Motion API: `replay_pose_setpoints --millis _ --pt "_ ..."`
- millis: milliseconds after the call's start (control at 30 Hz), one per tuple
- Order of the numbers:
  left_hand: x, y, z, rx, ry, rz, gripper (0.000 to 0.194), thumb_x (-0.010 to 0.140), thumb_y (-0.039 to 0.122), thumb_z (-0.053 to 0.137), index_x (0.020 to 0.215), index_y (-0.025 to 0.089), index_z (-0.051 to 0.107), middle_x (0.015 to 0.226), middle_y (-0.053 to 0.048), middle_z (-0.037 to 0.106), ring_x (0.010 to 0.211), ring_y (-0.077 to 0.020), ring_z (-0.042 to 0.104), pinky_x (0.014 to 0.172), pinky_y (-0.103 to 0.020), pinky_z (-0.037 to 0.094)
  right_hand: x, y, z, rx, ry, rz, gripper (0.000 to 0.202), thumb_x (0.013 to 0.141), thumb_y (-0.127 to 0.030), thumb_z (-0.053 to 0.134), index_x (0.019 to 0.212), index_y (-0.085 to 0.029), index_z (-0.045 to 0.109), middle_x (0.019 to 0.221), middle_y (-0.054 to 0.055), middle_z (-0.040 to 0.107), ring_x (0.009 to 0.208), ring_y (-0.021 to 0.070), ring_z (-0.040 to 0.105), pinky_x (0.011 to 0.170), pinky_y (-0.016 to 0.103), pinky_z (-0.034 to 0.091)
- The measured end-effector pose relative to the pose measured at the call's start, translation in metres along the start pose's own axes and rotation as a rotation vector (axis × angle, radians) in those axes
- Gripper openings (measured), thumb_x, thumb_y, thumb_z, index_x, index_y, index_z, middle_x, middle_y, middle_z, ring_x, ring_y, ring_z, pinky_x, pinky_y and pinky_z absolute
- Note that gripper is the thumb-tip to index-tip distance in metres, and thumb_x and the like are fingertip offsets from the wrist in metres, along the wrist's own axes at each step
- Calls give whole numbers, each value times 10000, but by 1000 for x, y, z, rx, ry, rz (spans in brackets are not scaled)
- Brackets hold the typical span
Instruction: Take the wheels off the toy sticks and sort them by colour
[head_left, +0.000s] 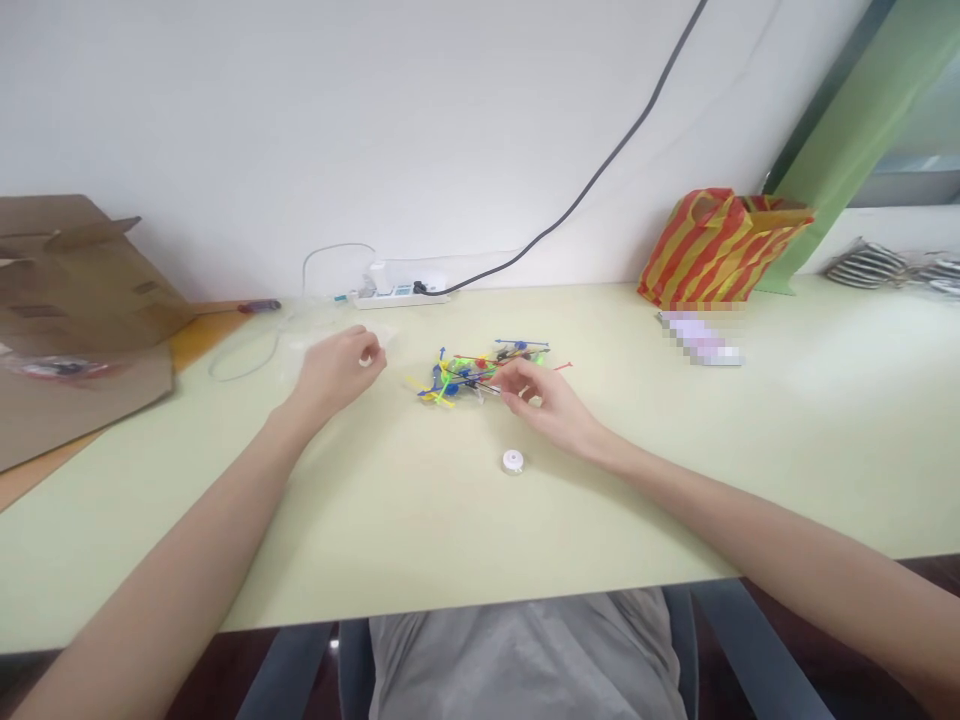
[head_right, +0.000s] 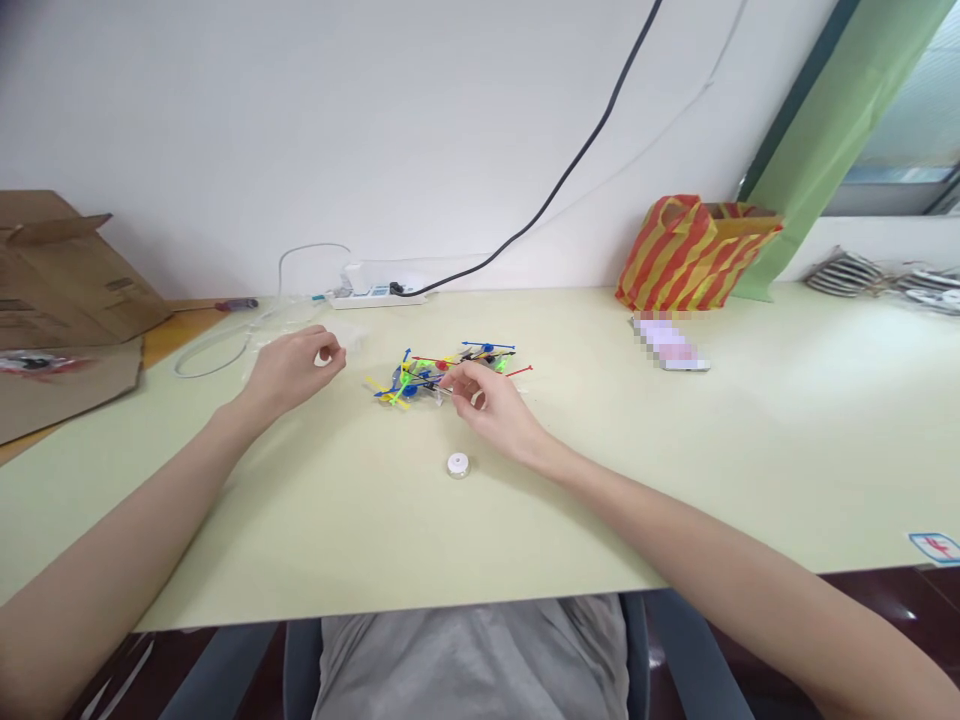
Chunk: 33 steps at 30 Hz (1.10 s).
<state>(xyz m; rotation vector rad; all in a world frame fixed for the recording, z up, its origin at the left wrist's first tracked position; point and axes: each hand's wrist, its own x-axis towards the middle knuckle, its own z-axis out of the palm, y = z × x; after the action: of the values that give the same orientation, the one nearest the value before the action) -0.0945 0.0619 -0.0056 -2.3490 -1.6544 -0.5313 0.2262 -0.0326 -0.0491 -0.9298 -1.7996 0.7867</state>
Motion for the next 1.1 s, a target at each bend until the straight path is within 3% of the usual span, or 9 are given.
replay_pose_setpoints --millis 200,333,633,867,1100 --pt "-2 -9 -4 -20 -418 11 231 770 283 562 631 217 389 634 -15 503 584 -172 419 602 -335 248 -2 1 1 -21 -9 -10 188 936 -144 536 1048 -205 674 985 42 695 898 181 643 728 300 491" --pt "-3 -9 -2 -78 -552 -17 234 759 304 570 601 214 423 611 -10 517 559 -164 415 598 -339 247 -3 0 2 -39 -14 -27 186 942 -138 523 995 -207 688 998 48 718 915 187 662 733 305 499" --pt "-2 2 -9 -71 -593 -50 253 787 333 554 595 212 443 626 -21 531 571 -174 442 593 -343 267 -3 1 0 -85 -27 -52 243 914 -83 504 962 -204 709 1028 60 733 940 187 678 735 303 508" --pt "-4 -2 -8 -56 -370 -20 339 889 370 488 611 224 359 617 -35 521 564 -191 430 614 -346 277 -3 -3 -2 -96 -32 -38 243 937 -102 503 955 -204 722 1008 67 709 916 195 662 727 317 503" --pt "-3 4 -4 3 -332 21 205 913 340 505 735 241 487 689 -33 608 620 -221 521 616 -337 290 -3 -1 -2 -141 -33 -83 257 939 -75 492 951 -214 708 991 62 688 887 194 647 724 315 493"
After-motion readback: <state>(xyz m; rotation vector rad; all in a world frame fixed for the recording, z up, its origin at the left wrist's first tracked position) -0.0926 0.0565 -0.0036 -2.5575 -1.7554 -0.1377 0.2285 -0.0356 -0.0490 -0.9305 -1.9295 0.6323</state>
